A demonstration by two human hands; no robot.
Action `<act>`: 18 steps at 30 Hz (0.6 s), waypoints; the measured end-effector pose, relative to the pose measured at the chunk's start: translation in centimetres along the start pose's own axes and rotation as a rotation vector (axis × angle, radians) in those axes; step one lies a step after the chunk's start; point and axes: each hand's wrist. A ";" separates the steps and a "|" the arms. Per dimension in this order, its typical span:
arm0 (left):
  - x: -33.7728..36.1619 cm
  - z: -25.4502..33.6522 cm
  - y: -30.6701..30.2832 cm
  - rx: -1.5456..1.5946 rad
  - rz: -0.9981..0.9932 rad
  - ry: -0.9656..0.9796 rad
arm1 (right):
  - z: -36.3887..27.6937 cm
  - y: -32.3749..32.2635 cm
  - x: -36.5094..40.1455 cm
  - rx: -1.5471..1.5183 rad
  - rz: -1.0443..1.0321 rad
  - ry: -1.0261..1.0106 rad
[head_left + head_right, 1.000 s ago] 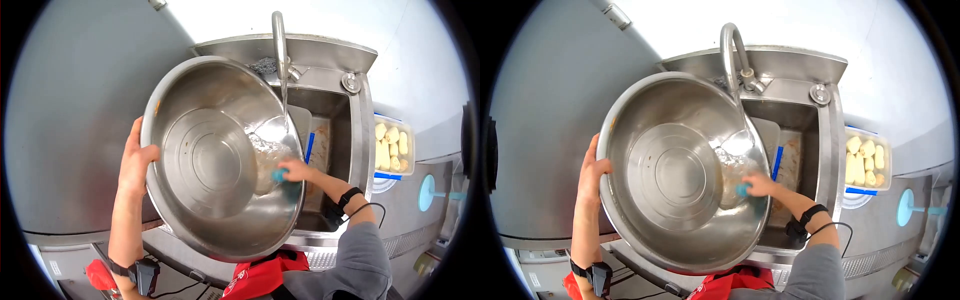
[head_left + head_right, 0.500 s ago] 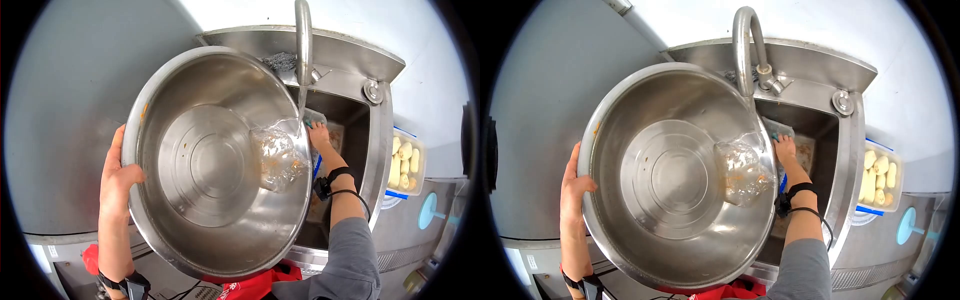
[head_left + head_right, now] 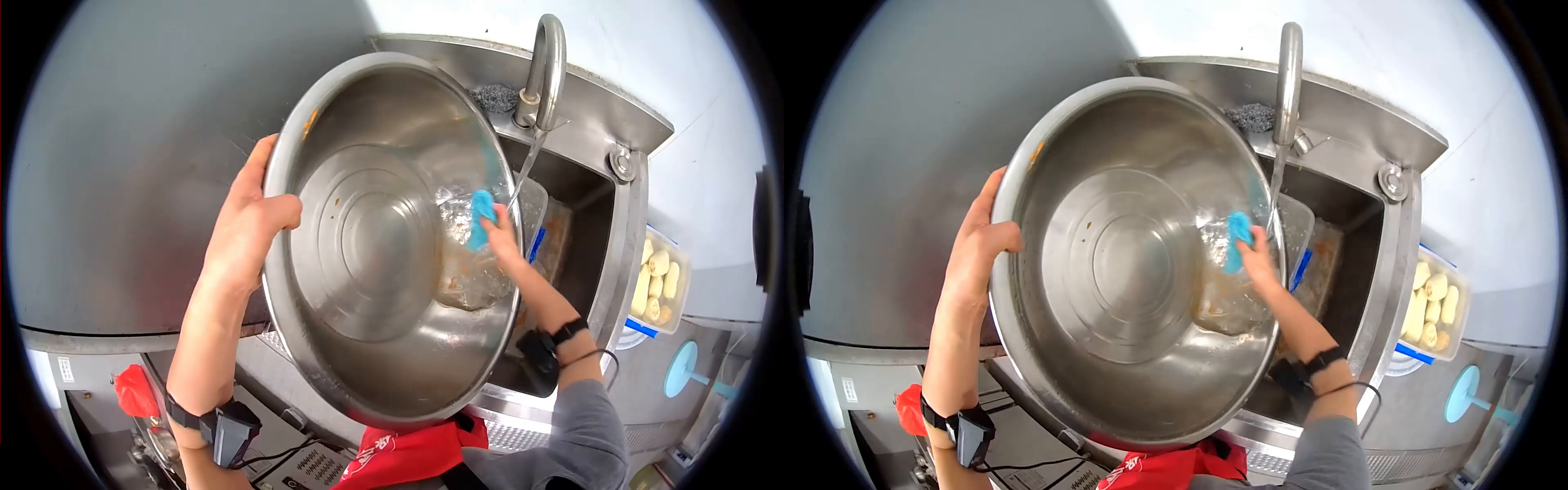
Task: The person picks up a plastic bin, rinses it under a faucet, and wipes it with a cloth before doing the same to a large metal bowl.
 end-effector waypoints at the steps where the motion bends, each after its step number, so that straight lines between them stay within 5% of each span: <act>1: -0.2 -0.1 -0.1 -0.002 -0.014 0.003 | 0.4 2.5 -1.0 -0.105 -0.024 0.021; 4: 0.0 0.1 -0.2 0.004 -0.020 0.003 | -0.6 10.4 -5.3 -0.293 -0.126 0.027; 6: -0.1 0.2 0.0 0.018 -0.013 0.023 | -1.6 17.6 -6.2 0.279 0.090 -0.229; 8: -0.1 0.3 -0.5 -0.043 -0.034 0.015 | -7.0 20.6 -3.4 0.186 0.058 -0.493; 11: -0.3 0.0 -0.5 -0.031 -0.044 0.032 | -12.3 20.1 4.1 0.160 -0.231 -0.819; 14: -0.9 -0.5 -1.2 -0.054 -0.052 0.012 | -10.4 16.3 12.0 0.015 -0.686 -1.083; 18: -0.8 -0.6 -1.4 -0.022 -0.070 0.005 | -4.0 8.6 17.2 -0.150 -1.137 -0.581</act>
Point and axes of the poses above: each hand's wrist, its own x-axis away from the middle knuckle, its own y-axis out of the palm, z = x × y, and after that the axes turned 13 degrees about -y, right-handed
